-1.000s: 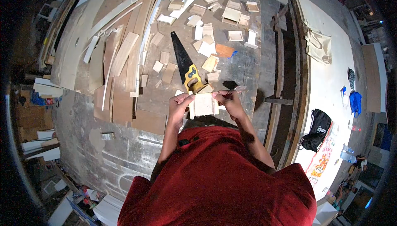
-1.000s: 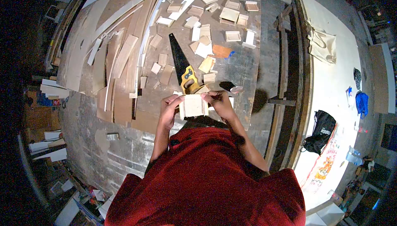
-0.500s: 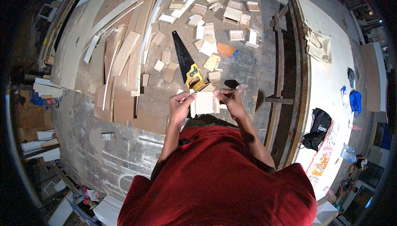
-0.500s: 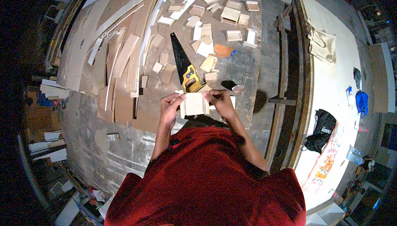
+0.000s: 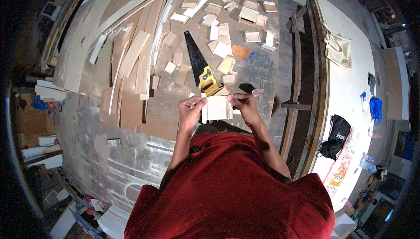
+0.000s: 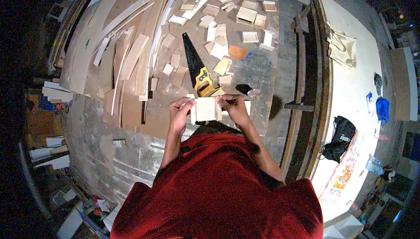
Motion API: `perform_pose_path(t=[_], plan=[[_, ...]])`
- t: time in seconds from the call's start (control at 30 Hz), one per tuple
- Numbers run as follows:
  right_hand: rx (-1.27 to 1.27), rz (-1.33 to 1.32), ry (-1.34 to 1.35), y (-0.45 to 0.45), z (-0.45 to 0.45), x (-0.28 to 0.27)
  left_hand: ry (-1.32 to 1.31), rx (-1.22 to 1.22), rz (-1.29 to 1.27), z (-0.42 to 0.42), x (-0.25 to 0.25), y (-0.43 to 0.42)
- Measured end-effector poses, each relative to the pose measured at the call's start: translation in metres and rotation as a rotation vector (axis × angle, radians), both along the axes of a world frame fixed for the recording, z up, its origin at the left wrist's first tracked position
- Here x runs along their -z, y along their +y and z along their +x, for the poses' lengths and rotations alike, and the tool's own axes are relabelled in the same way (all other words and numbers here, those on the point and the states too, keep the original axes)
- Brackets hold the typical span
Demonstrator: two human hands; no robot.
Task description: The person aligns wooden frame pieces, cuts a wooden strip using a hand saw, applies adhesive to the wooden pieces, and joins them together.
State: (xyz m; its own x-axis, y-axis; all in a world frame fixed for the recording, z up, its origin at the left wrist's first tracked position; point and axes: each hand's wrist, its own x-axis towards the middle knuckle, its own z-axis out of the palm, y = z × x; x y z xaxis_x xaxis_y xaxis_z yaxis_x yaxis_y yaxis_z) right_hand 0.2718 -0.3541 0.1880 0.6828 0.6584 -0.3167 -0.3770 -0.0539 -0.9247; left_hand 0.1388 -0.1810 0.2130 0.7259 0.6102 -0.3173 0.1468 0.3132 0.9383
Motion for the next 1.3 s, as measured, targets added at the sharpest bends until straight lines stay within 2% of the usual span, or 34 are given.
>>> perform_pose_path(t=[0.67,0.83,1.0,1.3], plan=[[-0.009,0.013,-0.061,0.002,-0.005,-0.009,0.002,0.016,-0.005,-0.002,-0.003,0.003],[0.013,0.043,-0.026,0.003,-0.007,-0.016,0.006,0.004,-0.052,-0.002,-0.002,0.004],[0.010,0.018,-0.018,0.004,-0.008,-0.016,0.006,0.105,-0.093,-0.002,-0.003,0.007],[-0.032,0.000,0.053,-0.001,-0.007,-0.015,0.002,0.061,-0.121,-0.003,-0.008,0.004]])
